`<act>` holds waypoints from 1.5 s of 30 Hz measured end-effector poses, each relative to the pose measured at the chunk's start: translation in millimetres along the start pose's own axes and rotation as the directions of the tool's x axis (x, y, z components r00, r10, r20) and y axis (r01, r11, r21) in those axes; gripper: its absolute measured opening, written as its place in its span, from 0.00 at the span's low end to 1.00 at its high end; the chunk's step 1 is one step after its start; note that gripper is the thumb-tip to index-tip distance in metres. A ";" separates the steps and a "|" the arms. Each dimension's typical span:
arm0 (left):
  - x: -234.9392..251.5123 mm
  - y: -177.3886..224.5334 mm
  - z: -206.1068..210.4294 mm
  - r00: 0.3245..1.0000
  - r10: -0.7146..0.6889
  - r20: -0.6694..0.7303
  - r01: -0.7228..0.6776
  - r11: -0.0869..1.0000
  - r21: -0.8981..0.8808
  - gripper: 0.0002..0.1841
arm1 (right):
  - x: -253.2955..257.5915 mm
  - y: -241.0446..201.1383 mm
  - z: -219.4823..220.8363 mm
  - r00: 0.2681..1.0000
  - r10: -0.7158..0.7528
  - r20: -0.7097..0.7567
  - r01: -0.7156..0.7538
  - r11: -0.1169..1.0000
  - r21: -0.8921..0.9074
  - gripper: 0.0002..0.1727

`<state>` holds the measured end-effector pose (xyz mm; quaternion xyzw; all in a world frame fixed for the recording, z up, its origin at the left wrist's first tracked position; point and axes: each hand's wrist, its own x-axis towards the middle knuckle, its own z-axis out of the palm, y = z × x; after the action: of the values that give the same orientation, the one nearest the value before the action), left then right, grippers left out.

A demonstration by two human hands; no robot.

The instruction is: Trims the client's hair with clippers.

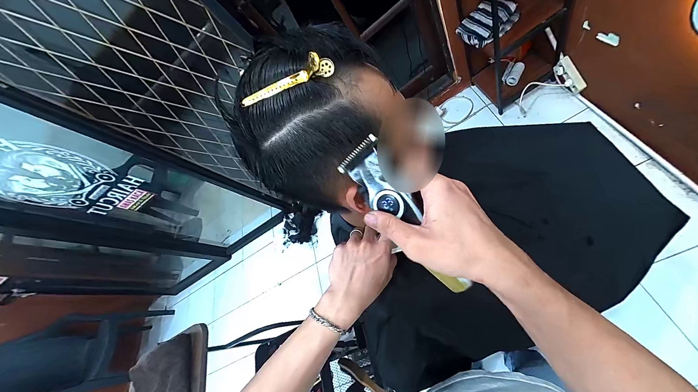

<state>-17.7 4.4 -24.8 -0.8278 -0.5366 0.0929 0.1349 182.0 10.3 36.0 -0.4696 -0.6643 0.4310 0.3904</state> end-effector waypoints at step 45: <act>2.8 5.1 -4.6 1.000 -0.020 0.006 0.020 0.996 0.092 0.44 | 31.2 24.3 -68.2 0.958 0.170 0.231 -0.223 0.948 0.228 0.20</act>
<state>-10.8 4.5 -22.2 -0.8149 -0.5406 0.1192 0.1721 244.1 58.8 38.8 -0.4327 -0.5911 0.5953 0.3301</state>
